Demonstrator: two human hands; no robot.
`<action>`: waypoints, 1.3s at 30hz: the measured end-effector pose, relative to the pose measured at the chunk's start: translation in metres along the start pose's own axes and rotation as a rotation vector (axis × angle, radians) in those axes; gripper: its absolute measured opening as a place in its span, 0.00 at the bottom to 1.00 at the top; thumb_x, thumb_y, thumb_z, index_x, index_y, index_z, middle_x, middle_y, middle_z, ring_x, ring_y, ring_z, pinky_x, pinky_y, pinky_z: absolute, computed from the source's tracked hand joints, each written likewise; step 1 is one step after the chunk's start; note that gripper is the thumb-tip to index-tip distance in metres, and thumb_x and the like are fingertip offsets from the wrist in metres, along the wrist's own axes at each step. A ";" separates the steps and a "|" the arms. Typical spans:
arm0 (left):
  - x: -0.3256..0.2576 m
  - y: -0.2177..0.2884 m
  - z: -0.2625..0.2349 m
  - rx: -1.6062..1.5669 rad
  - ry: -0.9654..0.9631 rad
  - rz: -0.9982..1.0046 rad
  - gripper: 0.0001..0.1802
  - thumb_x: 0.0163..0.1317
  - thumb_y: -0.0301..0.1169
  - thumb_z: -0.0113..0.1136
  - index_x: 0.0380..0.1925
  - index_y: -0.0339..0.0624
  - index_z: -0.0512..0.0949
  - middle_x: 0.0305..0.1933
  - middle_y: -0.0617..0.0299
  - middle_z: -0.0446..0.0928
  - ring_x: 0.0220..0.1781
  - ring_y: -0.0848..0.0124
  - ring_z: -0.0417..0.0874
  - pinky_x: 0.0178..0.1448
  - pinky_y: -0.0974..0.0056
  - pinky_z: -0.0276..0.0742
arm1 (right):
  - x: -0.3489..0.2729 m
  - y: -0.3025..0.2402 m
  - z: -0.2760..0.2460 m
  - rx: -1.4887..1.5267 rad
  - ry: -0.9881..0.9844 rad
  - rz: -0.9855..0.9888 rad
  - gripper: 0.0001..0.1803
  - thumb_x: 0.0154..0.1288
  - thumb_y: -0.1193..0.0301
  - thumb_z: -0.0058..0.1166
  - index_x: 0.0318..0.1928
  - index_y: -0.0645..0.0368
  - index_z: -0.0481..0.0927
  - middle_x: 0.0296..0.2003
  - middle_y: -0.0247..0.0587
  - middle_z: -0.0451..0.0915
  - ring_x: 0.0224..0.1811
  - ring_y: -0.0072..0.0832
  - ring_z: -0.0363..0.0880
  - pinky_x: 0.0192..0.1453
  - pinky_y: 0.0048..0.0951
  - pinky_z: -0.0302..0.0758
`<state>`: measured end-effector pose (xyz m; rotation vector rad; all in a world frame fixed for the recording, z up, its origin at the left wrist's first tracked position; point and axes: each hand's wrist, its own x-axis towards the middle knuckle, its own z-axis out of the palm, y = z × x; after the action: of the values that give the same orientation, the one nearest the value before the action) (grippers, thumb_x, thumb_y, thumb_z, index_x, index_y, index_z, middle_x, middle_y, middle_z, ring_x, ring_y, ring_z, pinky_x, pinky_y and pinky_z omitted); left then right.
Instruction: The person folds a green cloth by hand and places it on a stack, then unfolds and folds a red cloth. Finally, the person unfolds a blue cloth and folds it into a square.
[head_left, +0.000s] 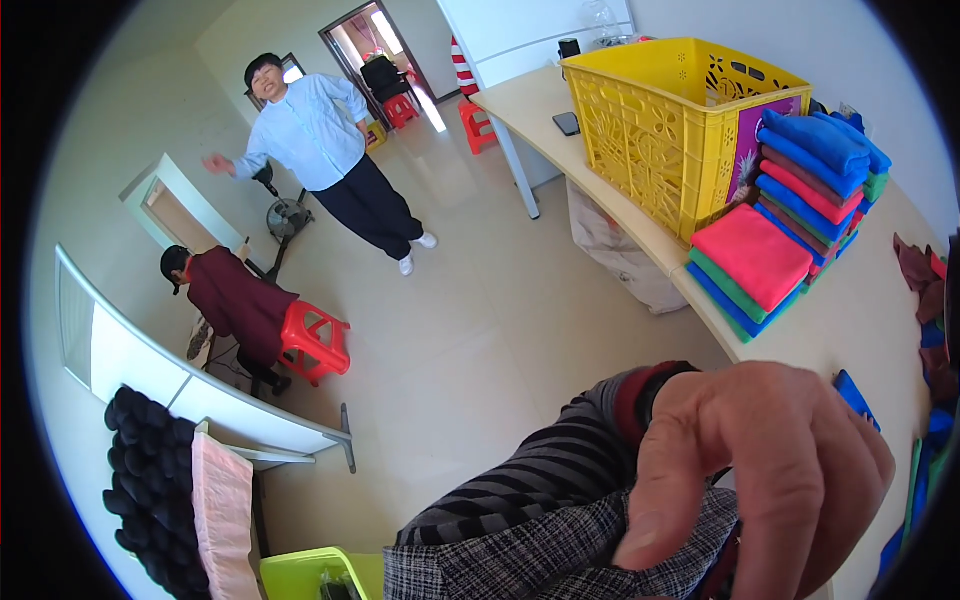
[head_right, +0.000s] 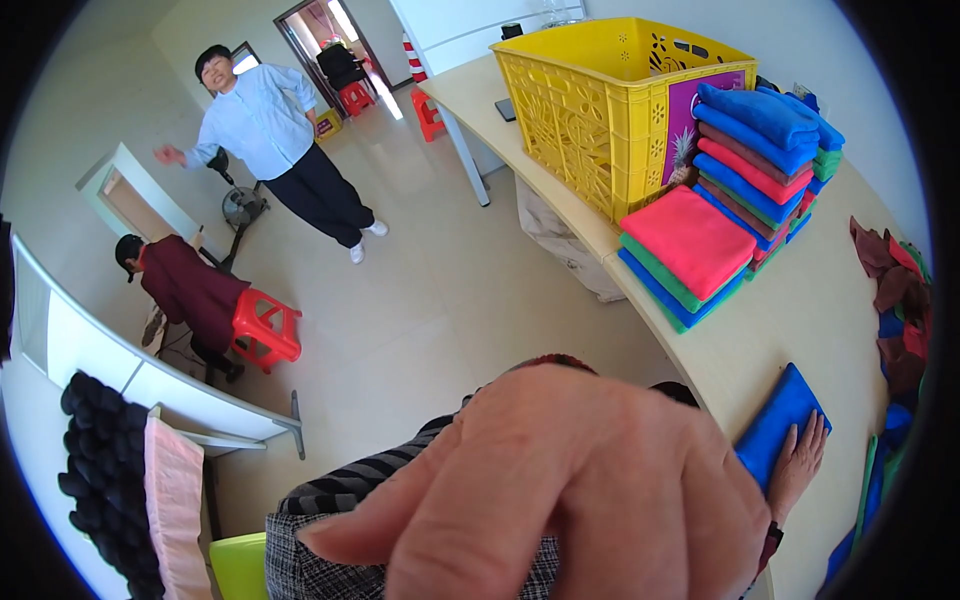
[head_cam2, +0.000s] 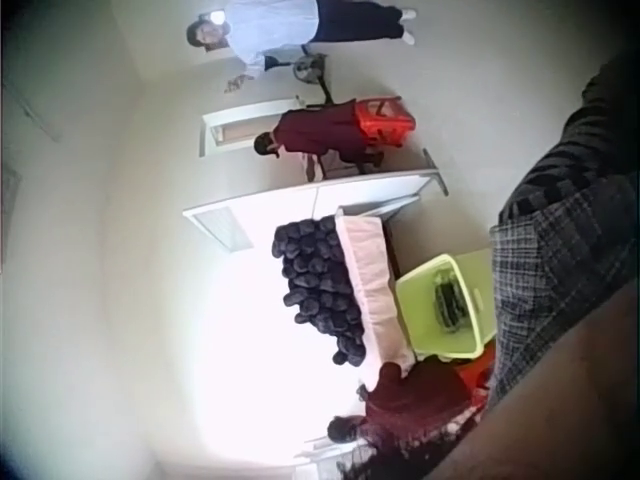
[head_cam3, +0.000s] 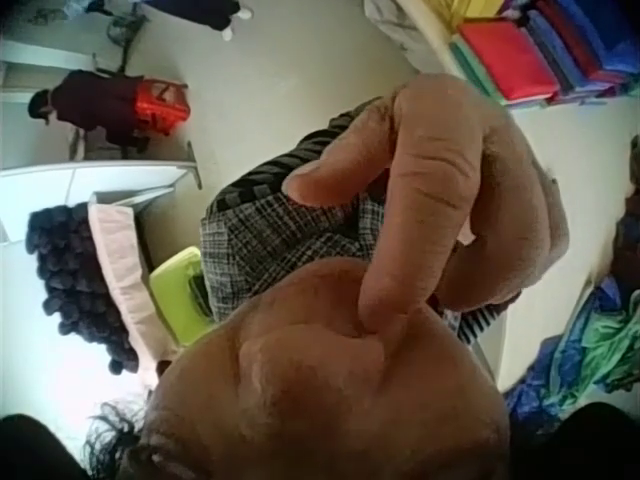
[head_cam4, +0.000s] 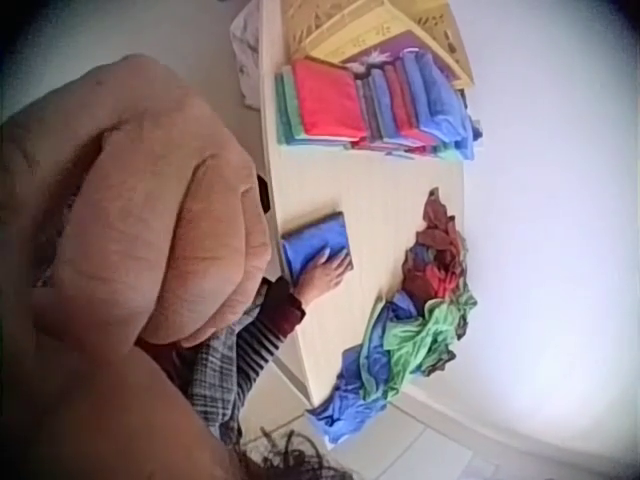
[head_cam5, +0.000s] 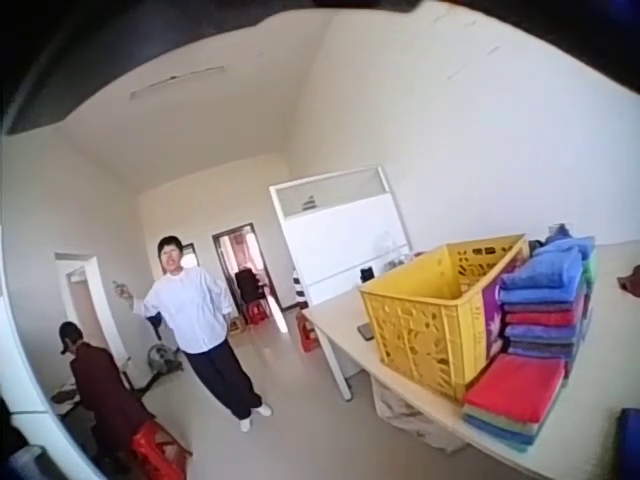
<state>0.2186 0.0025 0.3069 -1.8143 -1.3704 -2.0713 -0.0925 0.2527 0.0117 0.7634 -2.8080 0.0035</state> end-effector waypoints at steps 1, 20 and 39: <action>-0.001 0.000 0.001 -0.006 -0.018 -0.016 0.13 0.59 0.35 0.71 0.33 0.36 0.81 0.31 0.57 0.82 0.31 0.69 0.83 0.36 0.67 0.76 | 0.000 0.000 0.000 0.004 0.012 0.003 0.31 0.80 0.54 0.38 0.76 0.55 0.61 0.75 0.45 0.61 0.80 0.43 0.53 0.81 0.43 0.51; -0.009 -0.007 0.003 -0.041 -0.072 -0.094 0.13 0.56 0.31 0.72 0.32 0.37 0.77 0.33 0.57 0.81 0.32 0.66 0.83 0.36 0.65 0.76 | -0.004 0.005 0.006 0.007 0.060 0.007 0.30 0.79 0.56 0.39 0.75 0.54 0.62 0.76 0.41 0.61 0.80 0.39 0.53 0.81 0.42 0.49; -0.072 -0.307 -0.086 1.210 0.377 -0.617 0.25 0.57 0.38 0.68 0.47 0.29 0.74 0.54 0.42 0.76 0.58 0.51 0.76 0.64 0.51 0.69 | -0.008 0.019 0.020 -0.066 0.006 -0.093 0.29 0.76 0.62 0.43 0.73 0.58 0.65 0.75 0.44 0.62 0.80 0.40 0.53 0.82 0.42 0.51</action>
<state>-0.0006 0.0976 0.0838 -0.5139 -2.3959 -1.0309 -0.0997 0.2717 -0.0085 0.8762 -2.7493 -0.1021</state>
